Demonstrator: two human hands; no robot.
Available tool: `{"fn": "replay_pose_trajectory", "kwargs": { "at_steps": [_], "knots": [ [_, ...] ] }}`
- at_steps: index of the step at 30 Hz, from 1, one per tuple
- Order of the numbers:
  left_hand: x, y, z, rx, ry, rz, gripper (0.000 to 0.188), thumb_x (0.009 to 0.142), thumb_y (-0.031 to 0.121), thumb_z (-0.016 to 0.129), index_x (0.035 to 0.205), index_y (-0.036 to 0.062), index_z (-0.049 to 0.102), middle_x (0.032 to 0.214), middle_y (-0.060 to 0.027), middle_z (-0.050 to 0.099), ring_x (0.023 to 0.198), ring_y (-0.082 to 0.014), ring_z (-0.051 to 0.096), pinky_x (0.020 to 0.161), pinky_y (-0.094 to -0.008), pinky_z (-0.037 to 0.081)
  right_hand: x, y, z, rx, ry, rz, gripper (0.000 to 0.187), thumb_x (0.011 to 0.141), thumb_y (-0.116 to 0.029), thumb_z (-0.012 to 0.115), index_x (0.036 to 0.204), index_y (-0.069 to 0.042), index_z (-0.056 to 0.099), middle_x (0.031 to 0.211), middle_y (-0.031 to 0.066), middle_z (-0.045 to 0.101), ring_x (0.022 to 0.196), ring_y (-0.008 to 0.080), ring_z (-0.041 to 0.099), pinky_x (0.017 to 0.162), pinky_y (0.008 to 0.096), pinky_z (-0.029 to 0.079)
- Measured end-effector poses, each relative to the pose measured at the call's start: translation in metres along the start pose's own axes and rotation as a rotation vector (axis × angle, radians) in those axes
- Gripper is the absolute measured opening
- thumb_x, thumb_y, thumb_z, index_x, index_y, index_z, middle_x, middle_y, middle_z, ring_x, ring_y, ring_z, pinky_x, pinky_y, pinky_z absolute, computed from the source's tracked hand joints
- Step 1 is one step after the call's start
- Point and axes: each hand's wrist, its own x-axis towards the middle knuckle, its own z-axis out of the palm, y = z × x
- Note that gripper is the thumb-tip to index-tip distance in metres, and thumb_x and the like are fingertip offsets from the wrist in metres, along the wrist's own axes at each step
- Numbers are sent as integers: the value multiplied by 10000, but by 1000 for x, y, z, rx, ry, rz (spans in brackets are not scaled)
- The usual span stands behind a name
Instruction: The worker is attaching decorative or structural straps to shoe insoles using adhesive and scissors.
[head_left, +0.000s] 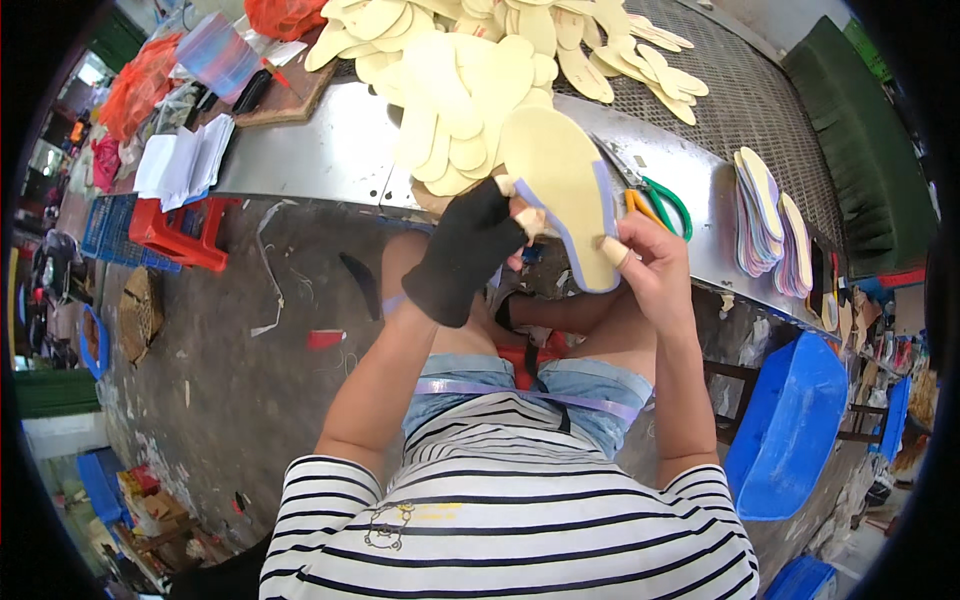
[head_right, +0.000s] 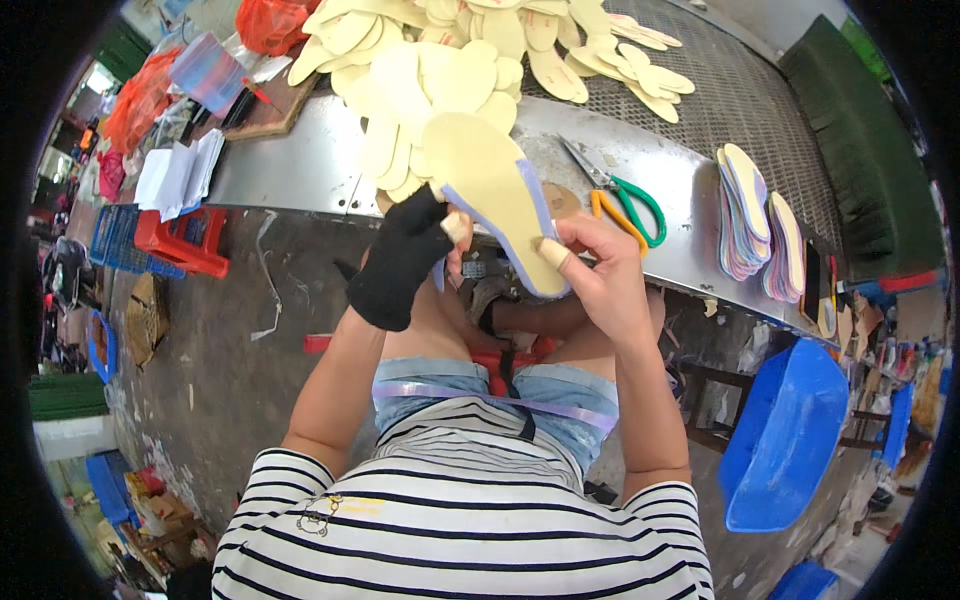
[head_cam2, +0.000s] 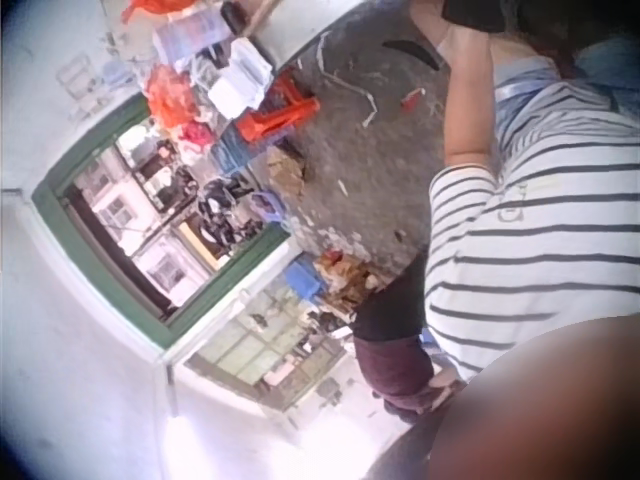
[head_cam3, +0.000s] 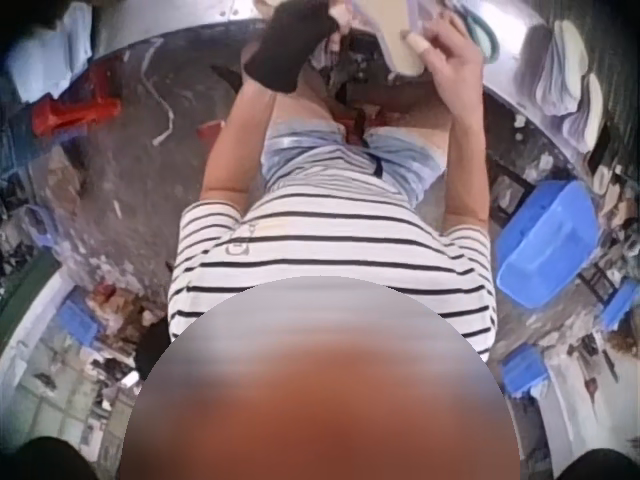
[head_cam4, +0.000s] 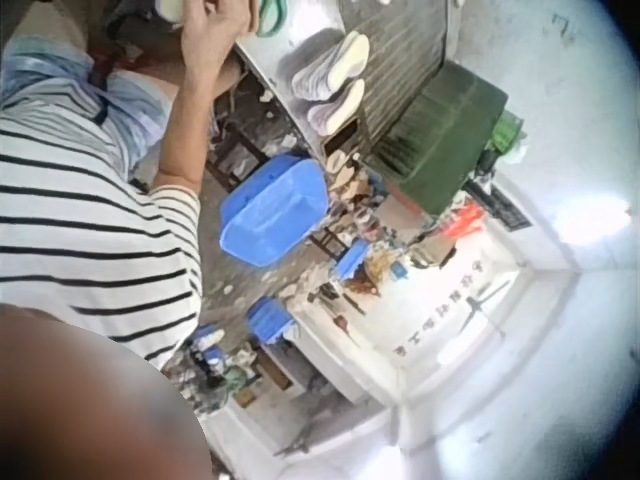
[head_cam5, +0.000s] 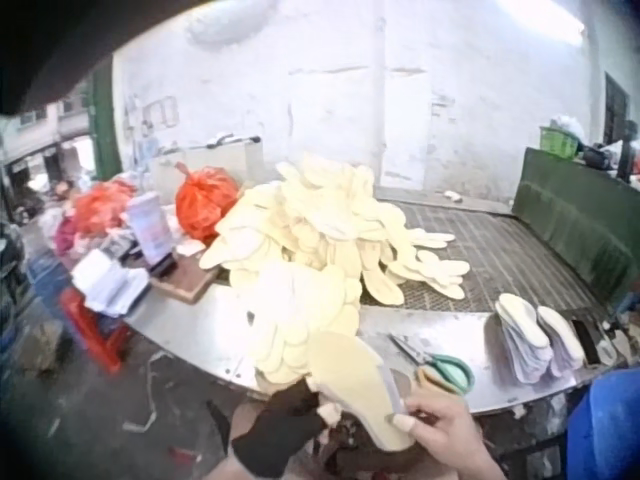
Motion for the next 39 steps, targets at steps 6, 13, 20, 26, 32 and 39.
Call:
{"fn": "replay_pose_trajectory", "kwargs": {
  "at_steps": [6, 13, 20, 26, 32, 39],
  "knots": [
    [11, -5, 22, 47, 21, -1, 120, 858, 123, 553, 899, 14, 584, 623, -17, 535, 502, -67, 469, 459, -218, 402, -23, 16, -1, 346, 96, 238, 154, 852, -71, 576, 974, 17, 606, 822, -5, 602, 720, 36, 532, 645, 178, 426],
    [22, -18, 23, -47, -168, -105, 254, 895, 147, 432, 1075, 4, 541, 726, -88, 588, 601, -180, 593, 549, -248, 486, -36, 13, -177, -56, 912, 23, 203, 873, -96, 517, 1014, 22, 603, 847, 3, 606, 717, 49, 537, 611, 198, 432],
    [15, -7, 49, -288, -241, -193, 434, 747, -19, 535, 1176, 27, 486, 1143, -147, 540, 1060, -265, 550, 850, -296, 461, -72, 93, -358, -977, 1059, 339, 290, 814, -157, 580, 1044, 18, 609, 804, 98, 645, 665, 203, 584, 628, 324, 457],
    [19, -12, 35, 75, -148, -27, 251, 824, 63, 566, 1074, 35, 548, 996, -118, 624, 890, -215, 623, 718, -250, 510, -54, 60, -268, -1211, 1107, -124, 195, 805, -140, 598, 927, 6, 642, 744, 92, 636, 642, 244, 576, 630, 349, 452],
    [24, 8, 69, -43, -292, -260, 175, 881, 197, 544, 909, 26, 572, 669, -57, 605, 418, -82, 500, 358, -192, 339, -45, 19, -87, -16, 313, 113, 171, 875, -94, 549, 992, 3, 626, 881, 0, 596, 813, 54, 528, 734, 208, 418],
    [-5, 2, 48, -415, -469, -274, 252, 869, 229, 540, 955, -8, 554, 696, -67, 580, 430, -64, 439, 392, -197, 320, -1, -1, -9, 826, -81, 45, 419, 848, -337, 596, 1037, 37, 592, 1223, 155, 481, 1073, 255, 508, 926, 375, 380]
  ]
}}
